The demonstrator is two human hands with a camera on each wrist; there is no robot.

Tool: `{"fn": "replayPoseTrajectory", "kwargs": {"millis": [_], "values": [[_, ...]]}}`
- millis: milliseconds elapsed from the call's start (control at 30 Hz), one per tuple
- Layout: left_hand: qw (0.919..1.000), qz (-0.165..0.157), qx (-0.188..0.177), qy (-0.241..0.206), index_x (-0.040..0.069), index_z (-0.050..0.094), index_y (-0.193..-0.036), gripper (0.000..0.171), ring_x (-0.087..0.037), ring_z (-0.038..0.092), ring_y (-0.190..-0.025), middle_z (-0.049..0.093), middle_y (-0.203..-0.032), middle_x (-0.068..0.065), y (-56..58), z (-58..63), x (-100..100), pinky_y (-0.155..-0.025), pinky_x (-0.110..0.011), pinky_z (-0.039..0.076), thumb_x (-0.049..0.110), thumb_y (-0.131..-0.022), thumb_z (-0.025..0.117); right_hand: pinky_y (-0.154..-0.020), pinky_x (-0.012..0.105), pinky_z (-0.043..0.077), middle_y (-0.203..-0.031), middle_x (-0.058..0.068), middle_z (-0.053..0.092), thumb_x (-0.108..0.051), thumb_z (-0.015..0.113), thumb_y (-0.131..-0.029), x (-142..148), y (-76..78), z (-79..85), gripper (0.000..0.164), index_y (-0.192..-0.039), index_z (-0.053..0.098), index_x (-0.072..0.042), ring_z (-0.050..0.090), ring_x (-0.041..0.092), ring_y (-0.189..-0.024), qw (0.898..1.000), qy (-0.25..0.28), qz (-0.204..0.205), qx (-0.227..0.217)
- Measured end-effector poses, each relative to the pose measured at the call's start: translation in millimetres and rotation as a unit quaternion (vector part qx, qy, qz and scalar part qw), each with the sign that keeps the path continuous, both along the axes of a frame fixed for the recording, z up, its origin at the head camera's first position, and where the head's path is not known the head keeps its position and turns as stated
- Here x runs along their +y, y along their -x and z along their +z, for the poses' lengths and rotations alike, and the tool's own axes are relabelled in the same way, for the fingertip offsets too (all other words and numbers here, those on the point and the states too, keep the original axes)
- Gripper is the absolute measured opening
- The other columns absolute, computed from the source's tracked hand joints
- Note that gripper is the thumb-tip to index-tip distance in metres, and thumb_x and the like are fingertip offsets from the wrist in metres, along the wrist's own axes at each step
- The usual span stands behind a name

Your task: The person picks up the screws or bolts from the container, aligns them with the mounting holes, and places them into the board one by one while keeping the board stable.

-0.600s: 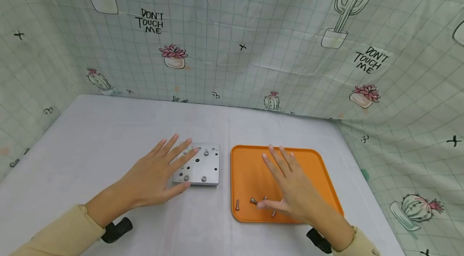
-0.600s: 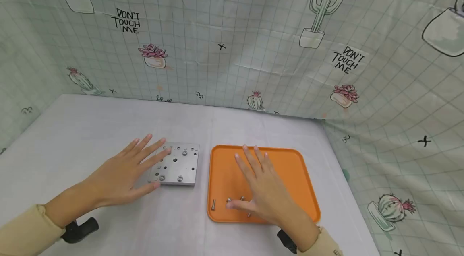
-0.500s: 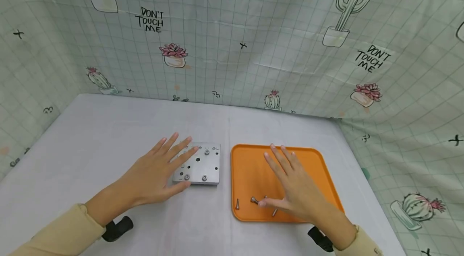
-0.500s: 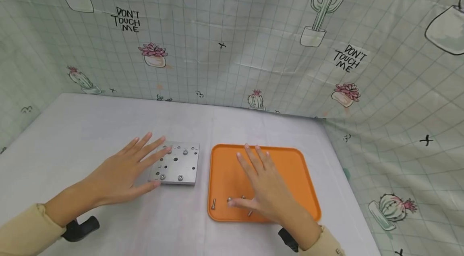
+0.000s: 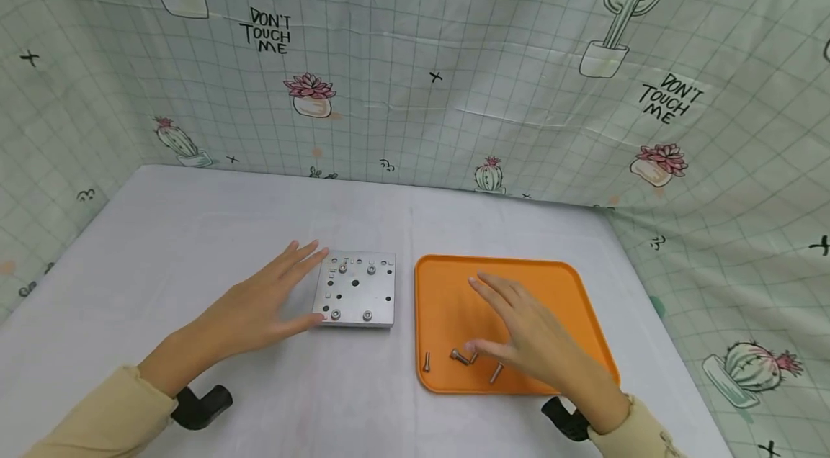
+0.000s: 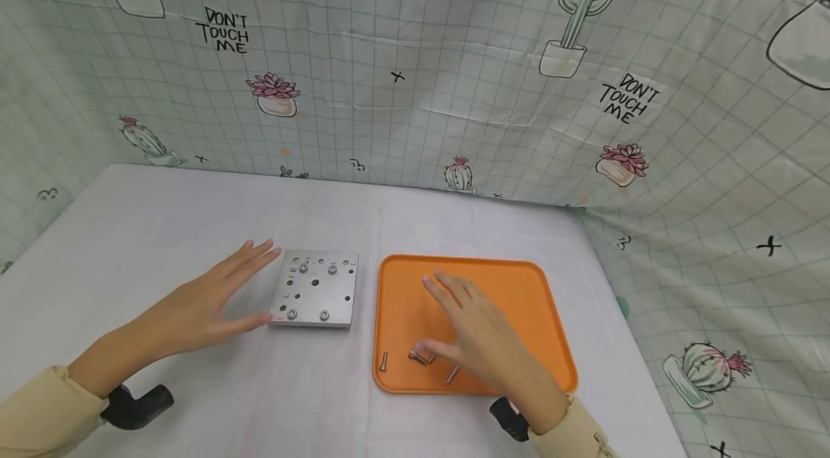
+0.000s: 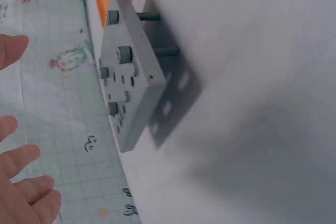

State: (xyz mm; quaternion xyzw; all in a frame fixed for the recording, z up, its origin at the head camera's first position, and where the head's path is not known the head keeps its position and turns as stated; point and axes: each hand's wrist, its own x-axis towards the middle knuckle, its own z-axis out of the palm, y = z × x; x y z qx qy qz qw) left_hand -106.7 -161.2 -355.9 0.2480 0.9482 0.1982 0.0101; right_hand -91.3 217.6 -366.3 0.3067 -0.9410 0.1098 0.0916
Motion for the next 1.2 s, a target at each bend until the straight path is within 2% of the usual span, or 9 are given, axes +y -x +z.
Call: {"fn": "replayPoseTrajectory", "kwargs": {"millis": [167,467,600,700,867,1000,1200], "values": [[0.9965,0.009,-0.048,-0.067,0.022,0.022,-0.149,0.081,-0.038,0.025,-0.139,0.024,-0.154,-0.009,0.2,-10.4,-7.4,-0.104,-0.063,0.035,0.047,-0.084,0.064,-0.095,0.047,0.051,-0.139,0.01,0.046,-0.045,0.071,-0.077,3.3,3.3,3.4,0.075,-0.139,0.043,-0.012,0.048,0.03,-0.123,0.995,0.034,-0.053,-0.082],[0.9836,0.027,-0.092,-0.153,0.01,0.028,-0.146,0.08,-0.041,0.036,-0.131,0.034,-0.146,-0.018,5.9,-36.4,-11.0,-0.106,-0.06,0.036,0.032,-0.082,0.07,-0.094,0.052,0.049,-0.131,0.012,0.052,-0.03,0.069,-0.084,23.1,8.8,3.4,0.054,-0.13,0.052,-0.009,0.049,0.035,-0.12,0.975,0.092,-0.122,-0.162],[0.9742,0.036,-0.118,-0.189,0.008,0.03,-0.145,0.079,-0.044,0.043,-0.125,0.039,-0.142,-0.021,6.7,-48.7,-12.5,-0.104,-0.057,0.04,0.031,-0.082,0.071,-0.089,0.05,0.052,-0.122,0.01,0.058,-0.024,0.068,-0.085,34.4,8.0,-2.8,0.045,-0.124,0.057,-0.007,0.055,0.031,-0.11,0.969,0.121,-0.138,-0.167],[0.969,0.039,-0.134,-0.203,0.008,0.031,-0.144,0.079,-0.044,0.045,-0.124,0.039,-0.142,-0.021,7.2,-57.6,-11.4,-0.104,-0.056,0.04,0.03,-0.081,0.072,-0.086,0.048,0.053,-0.114,0.01,0.061,-0.018,0.069,-0.084,43.9,6.0,-7.8,0.038,-0.118,0.059,-0.004,0.057,0.029,-0.101,0.969,0.132,-0.144,-0.154],[0.963,0.03,-0.143,-0.227,0.006,0.032,-0.143,0.077,-0.044,0.046,-0.123,0.037,-0.145,-0.022,7.6,-66.8,-8.4,-0.104,-0.053,0.041,0.027,-0.081,0.072,-0.085,0.047,0.055,-0.109,0.013,0.063,-0.014,0.071,-0.081,59.0,8.5,-17.8,0.036,-0.114,0.062,-0.001,0.06,0.032,-0.097,0.966,0.134,-0.165,-0.148],[0.9587,0.03,-0.146,-0.242,0.003,0.031,-0.143,0.078,-0.044,0.046,-0.124,0.035,-0.145,-0.024,8.4,-71.0,-6.5,-0.103,-0.049,0.041,0.024,-0.081,0.073,-0.082,0.049,0.055,-0.108,0.014,0.063,-0.015,0.071,-0.081,70.5,14.5,-27.0,0.033,-0.11,0.064,0.0,0.06,0.034,-0.095,0.962,0.132,-0.175,-0.165],[0.943,0.027,-0.174,-0.282,0.001,0.028,-0.144,0.08,-0.043,0.037,-0.131,0.028,-0.148,-0.024,11.1,-78.0,-5.5,-0.105,-0.043,0.038,0.021,-0.081,0.073,-0.081,0.041,0.054,-0.1,0.01,0.062,-0.017,0.072,-0.081,82.2,25.3,-44.0,0.029,-0.105,0.067,-0.001,0.057,0.026,-0.094,0.949,0.134,-0.179,-0.223]]}}
